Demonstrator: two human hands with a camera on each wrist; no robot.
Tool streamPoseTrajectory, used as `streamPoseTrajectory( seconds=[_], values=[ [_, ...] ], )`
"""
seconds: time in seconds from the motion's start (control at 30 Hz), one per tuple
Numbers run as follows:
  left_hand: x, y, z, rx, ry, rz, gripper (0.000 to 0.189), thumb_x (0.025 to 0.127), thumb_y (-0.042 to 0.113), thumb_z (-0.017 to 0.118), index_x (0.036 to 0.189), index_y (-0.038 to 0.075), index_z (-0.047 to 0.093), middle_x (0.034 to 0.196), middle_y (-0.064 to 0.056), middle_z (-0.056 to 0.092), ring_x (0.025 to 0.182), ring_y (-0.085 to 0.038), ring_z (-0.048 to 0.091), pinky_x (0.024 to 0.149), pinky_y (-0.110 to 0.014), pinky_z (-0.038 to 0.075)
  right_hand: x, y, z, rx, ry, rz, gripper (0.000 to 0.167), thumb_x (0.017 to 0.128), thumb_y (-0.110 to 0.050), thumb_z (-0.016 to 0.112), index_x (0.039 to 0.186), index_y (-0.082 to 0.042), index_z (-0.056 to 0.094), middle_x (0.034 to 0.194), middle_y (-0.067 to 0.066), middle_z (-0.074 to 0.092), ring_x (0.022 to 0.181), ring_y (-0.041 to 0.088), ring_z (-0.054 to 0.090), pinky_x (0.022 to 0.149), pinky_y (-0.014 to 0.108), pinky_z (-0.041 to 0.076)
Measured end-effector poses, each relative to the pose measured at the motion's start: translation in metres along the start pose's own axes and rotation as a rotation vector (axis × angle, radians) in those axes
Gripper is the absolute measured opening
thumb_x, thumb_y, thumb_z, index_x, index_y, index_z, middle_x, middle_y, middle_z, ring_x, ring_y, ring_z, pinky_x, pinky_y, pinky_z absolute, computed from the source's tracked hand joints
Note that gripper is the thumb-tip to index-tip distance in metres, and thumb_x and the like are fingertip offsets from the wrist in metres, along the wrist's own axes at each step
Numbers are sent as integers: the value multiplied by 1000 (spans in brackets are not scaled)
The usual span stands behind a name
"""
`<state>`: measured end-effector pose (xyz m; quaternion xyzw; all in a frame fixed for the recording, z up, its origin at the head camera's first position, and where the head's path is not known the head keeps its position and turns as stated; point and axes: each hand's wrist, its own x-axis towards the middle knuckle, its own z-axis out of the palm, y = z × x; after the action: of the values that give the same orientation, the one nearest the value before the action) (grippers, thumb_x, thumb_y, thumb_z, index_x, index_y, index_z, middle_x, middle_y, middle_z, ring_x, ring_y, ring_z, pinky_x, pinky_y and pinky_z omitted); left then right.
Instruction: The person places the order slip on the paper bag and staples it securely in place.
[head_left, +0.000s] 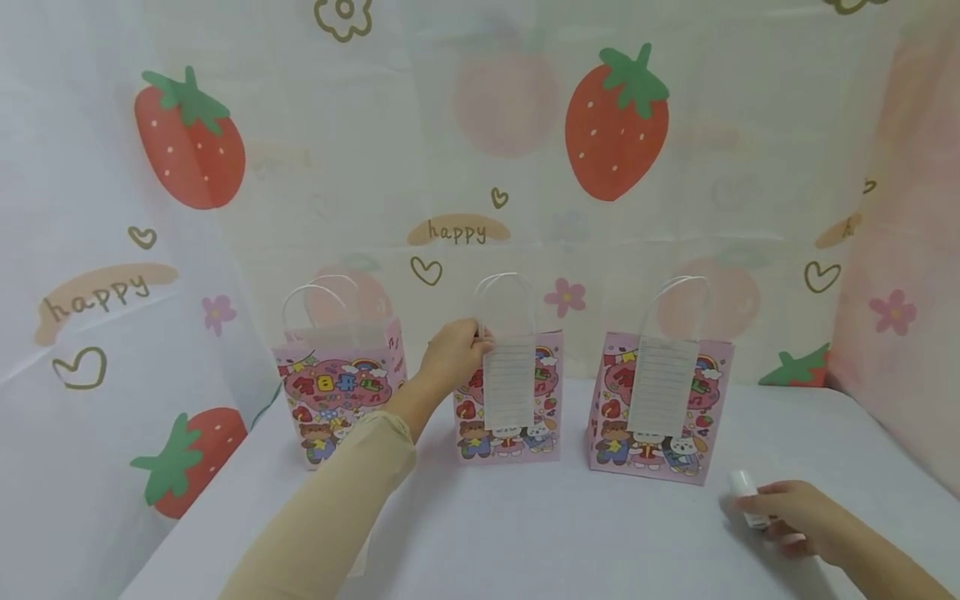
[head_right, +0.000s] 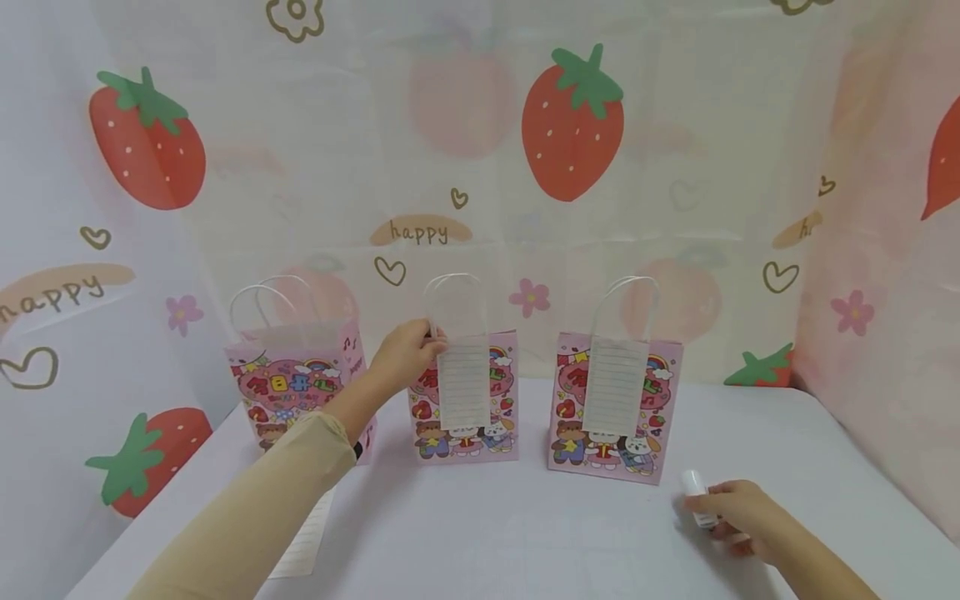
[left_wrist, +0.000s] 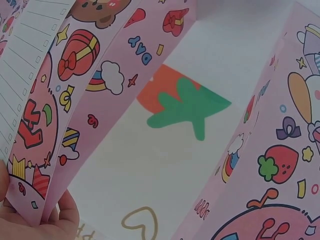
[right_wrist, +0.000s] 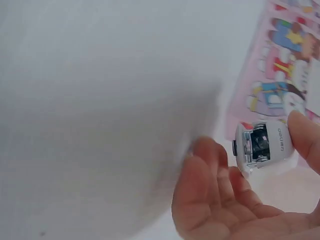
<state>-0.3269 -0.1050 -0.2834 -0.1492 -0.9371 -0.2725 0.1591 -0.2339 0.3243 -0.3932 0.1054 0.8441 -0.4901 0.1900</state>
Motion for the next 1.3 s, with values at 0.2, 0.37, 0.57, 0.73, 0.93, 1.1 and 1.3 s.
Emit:
streamPoseTrajectory(
  seconds=[0.2, 0.37, 0.57, 0.73, 0.93, 1.1, 1.3],
  values=[
    [0, 1, -2, 8, 1, -16, 15, 96, 17, 61, 97, 2, 64, 99, -9, 68, 86, -23, 61, 79, -37, 51, -6, -8, 1, 126, -75, -73, 66, 94, -21, 61, 128, 25, 27, 92, 3, 65, 82, 17, 65, 73, 37, 55],
    [1, 1, -1, 10, -1, -14, 15, 96, 17, 61, 98, 3, 64, 100, -9, 68, 88, -23, 62, 80, -37, 50, -9, -13, 3, 157, -97, -86, 55, 96, -20, 60, 125, 21, 36, 92, 1, 68, 83, 17, 65, 73, 36, 54],
    [1, 1, 1, 9, -1, -2, 15, 96, 17, 61, 97, 3, 64, 98, -9, 67, 85, -22, 61, 77, -37, 50, -13, -14, 4, 153, -97, -101, 51, 97, -23, 59, 124, 17, 42, 96, 2, 69, 85, 17, 65, 72, 37, 51],
    [0, 0, 2, 11, -2, -7, 15, 96, 17, 61, 98, 2, 64, 96, -9, 67, 84, -22, 60, 77, -37, 50, -15, -18, 7, 139, -94, -121, 55, 98, -25, 57, 127, 18, 38, 99, 2, 68, 86, 17, 62, 71, 35, 47],
    [0, 1, 1, 12, 3, -8, 16, 96, 18, 62, 98, 2, 64, 91, -9, 65, 82, -22, 58, 77, -37, 50, -19, -24, 9, 136, -73, -118, 59, 98, -28, 56, 131, 17, 36, 101, 2, 69, 85, 19, 56, 67, 33, 42],
    [1, 1, 1, 10, 2, -11, 17, 96, 18, 61, 97, 2, 64, 90, -8, 65, 79, -21, 57, 75, -37, 49, -23, -27, 10, 149, -77, -150, 60, 98, -30, 55, 134, 15, 35, 100, -1, 67, 84, 18, 52, 65, 31, 39],
    [1, 2, 1, 11, -2, -13, 18, 96, 19, 61, 98, 2, 64, 88, -7, 64, 78, -21, 56, 73, -36, 49, -26, -29, 13, 155, -83, -185, 61, 100, -29, 52, 137, 16, 33, 99, -3, 63, 81, 15, 48, 63, 30, 37]
  ],
)
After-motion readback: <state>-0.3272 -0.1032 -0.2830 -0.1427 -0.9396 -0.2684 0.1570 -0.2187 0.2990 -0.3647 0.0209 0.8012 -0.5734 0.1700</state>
